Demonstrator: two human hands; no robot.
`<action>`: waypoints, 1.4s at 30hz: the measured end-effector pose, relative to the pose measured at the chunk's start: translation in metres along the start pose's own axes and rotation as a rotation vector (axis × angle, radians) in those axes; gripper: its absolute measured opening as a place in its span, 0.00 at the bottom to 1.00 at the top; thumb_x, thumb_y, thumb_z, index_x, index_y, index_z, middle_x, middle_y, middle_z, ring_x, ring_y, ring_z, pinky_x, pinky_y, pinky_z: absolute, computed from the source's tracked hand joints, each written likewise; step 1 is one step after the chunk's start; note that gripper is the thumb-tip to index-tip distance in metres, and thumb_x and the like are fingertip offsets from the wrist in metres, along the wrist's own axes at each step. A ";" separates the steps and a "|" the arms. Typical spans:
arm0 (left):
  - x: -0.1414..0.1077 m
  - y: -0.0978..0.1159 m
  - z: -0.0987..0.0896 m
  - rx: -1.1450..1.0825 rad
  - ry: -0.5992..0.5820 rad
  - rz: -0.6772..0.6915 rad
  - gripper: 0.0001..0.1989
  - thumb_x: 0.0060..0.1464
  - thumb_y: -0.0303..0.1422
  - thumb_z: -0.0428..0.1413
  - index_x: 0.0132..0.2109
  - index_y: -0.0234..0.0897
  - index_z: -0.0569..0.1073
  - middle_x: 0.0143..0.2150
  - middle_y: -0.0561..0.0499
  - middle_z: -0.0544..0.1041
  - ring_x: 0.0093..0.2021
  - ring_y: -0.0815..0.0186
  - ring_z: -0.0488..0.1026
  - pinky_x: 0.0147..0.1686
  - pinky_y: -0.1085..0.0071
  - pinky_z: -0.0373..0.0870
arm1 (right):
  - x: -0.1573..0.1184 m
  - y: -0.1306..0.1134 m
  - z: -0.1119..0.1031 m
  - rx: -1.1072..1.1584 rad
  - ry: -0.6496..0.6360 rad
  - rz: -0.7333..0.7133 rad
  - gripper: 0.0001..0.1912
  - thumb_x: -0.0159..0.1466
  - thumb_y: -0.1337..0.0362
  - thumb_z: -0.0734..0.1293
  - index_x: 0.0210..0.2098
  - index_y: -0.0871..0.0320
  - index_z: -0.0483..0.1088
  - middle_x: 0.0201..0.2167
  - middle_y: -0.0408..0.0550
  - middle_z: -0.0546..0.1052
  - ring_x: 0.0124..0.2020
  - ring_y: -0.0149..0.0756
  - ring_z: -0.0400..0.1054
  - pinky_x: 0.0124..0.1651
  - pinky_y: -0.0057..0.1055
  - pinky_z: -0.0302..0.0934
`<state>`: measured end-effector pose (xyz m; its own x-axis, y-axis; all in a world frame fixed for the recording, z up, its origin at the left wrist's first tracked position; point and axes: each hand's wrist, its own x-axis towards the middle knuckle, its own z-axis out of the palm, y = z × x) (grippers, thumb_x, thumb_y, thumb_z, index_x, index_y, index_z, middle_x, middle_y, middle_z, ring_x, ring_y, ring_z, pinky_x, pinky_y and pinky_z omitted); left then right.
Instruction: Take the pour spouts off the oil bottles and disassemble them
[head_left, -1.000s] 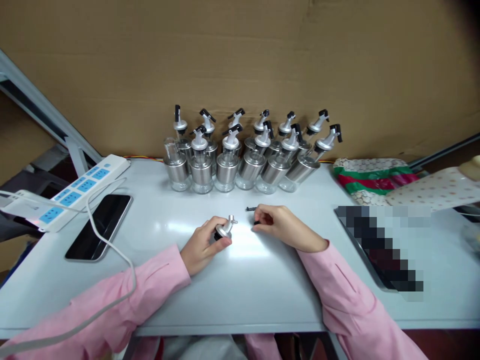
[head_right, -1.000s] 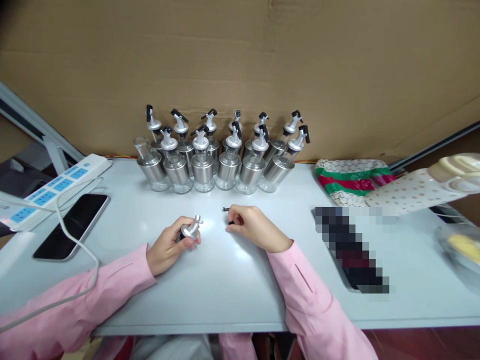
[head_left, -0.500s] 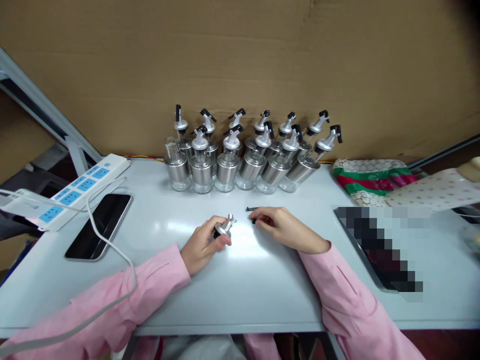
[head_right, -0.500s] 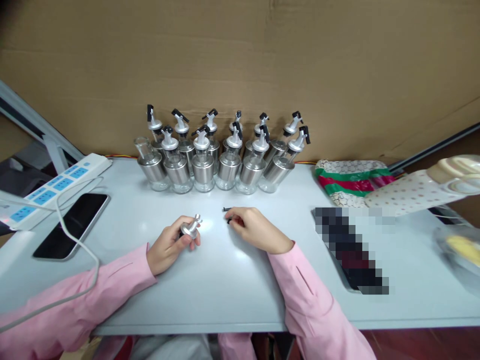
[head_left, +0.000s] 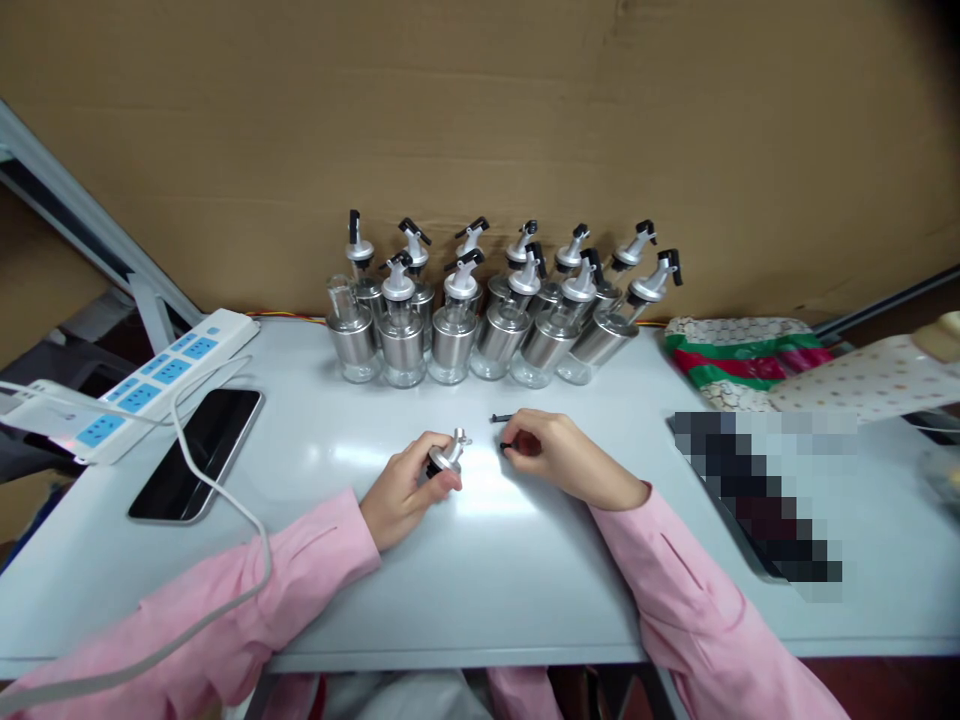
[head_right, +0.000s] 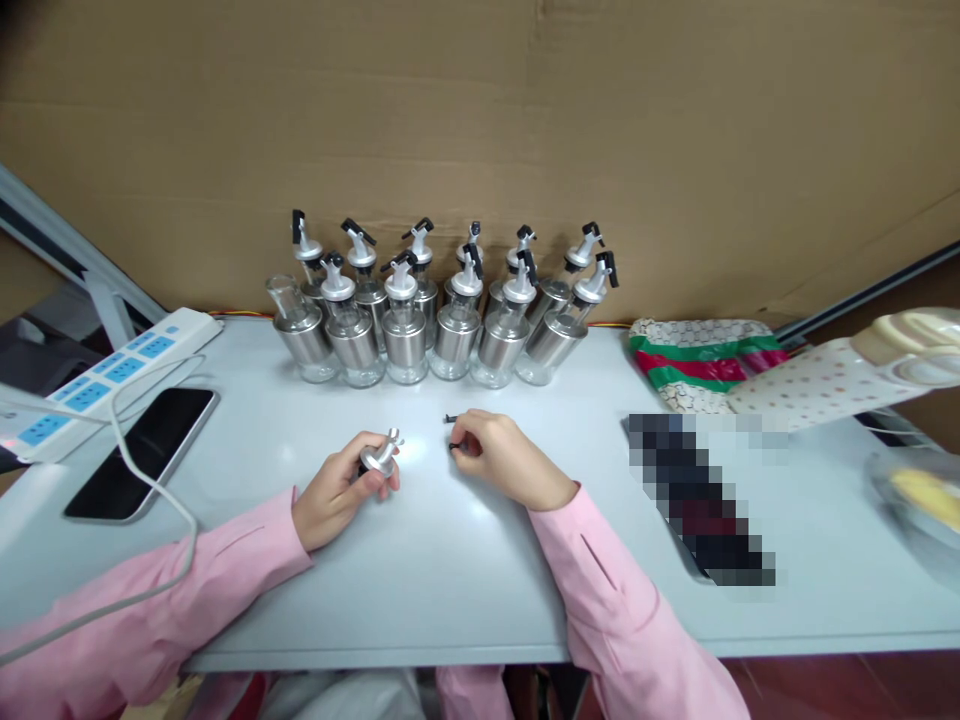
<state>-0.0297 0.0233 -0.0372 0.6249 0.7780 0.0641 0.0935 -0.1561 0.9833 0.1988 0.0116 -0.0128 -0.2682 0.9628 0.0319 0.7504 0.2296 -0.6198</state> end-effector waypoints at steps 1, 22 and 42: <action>0.000 0.000 0.000 0.004 -0.001 0.001 0.24 0.56 0.53 0.47 0.43 0.35 0.64 0.30 0.51 0.70 0.27 0.69 0.64 0.31 0.71 0.61 | 0.000 -0.001 -0.001 0.014 0.001 0.016 0.07 0.52 0.76 0.62 0.27 0.59 0.68 0.23 0.40 0.68 0.24 0.28 0.62 0.30 0.25 0.58; 0.005 -0.002 -0.003 0.193 0.081 0.057 0.20 0.58 0.43 0.50 0.54 0.39 0.69 0.48 0.46 0.74 0.46 0.60 0.70 0.45 0.66 0.67 | -0.006 -0.029 0.010 0.000 0.128 -0.421 0.09 0.66 0.65 0.60 0.44 0.59 0.67 0.34 0.49 0.72 0.33 0.33 0.66 0.37 0.31 0.62; 0.010 0.016 -0.016 0.695 0.017 0.418 0.22 0.66 0.41 0.33 0.37 0.35 0.67 0.30 0.52 0.70 0.31 0.68 0.66 0.38 0.67 0.60 | -0.006 -0.037 0.007 -0.248 0.226 -0.437 0.21 0.69 0.56 0.51 0.29 0.59 0.66 0.22 0.43 0.67 0.29 0.33 0.55 0.37 0.35 0.42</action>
<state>-0.0340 0.0385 -0.0177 0.7037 0.5799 0.4104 0.3186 -0.7739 0.5473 0.1689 -0.0040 0.0046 -0.4704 0.7710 0.4293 0.7256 0.6148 -0.3090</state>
